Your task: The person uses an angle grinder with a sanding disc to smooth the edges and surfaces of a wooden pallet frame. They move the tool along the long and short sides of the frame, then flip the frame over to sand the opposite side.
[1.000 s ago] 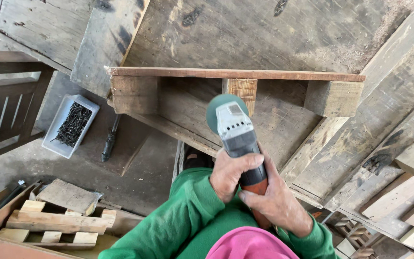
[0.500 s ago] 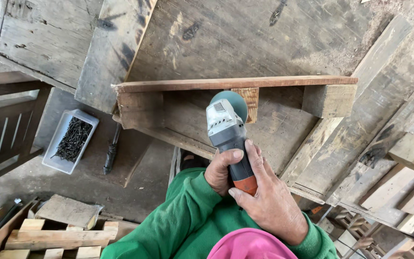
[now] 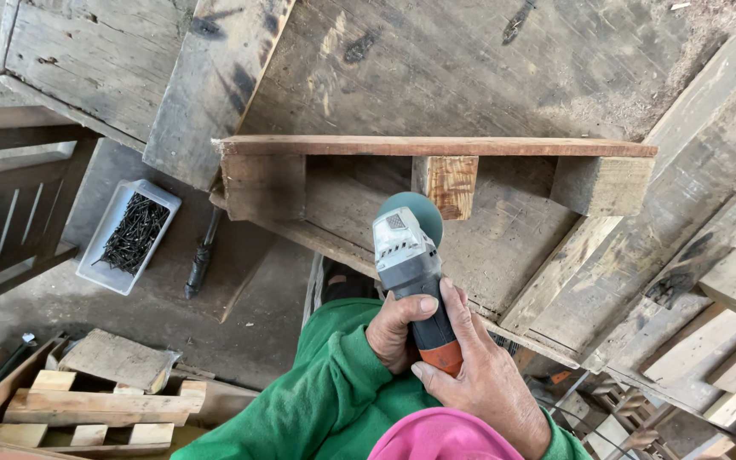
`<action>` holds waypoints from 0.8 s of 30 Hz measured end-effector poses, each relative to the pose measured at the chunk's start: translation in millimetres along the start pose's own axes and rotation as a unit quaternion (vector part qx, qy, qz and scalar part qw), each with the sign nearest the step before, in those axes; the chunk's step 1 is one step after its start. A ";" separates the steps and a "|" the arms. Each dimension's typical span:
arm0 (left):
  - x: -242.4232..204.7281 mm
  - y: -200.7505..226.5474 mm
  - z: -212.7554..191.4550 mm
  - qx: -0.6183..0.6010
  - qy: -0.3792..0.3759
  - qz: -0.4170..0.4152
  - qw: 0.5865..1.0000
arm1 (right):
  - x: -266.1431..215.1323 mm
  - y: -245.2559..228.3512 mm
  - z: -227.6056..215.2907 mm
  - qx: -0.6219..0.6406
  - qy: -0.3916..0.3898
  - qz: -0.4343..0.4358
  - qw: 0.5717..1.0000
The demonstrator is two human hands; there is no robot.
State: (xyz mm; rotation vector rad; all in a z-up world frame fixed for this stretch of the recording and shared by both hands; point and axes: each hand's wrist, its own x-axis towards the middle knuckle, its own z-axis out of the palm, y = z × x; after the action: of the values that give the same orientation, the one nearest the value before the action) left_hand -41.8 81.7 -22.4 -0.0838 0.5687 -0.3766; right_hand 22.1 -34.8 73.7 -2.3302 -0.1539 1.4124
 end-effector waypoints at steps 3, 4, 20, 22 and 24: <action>5.2 5.3 9.6 0.004 -0.013 0.018 1.000 | 0.7 -3.2 -6.7 0.009 0.014 -0.053 0.998; 9.0 7.5 12.6 0.015 -0.016 0.039 0.999 | 2.1 -4.0 -9.9 0.010 0.022 -0.076 0.997; 24.6 -41.9 5.1 0.107 0.055 0.099 0.988 | -3.2 49.1 -16.2 0.093 0.016 0.001 0.996; 25.7 -53.7 2.9 0.122 0.061 0.115 0.984 | -4.1 63.5 -15.4 0.106 0.004 0.012 0.994; 27.5 -64.5 0.9 0.146 0.066 0.131 0.978 | -2.8 77.9 -13.2 0.108 0.000 0.016 0.994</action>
State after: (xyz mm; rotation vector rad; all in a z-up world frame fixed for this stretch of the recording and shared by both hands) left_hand -40.8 11.6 -24.1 0.2978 0.6410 -0.2062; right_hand 23.2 -110.3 50.3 -2.1648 0.0363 1.3711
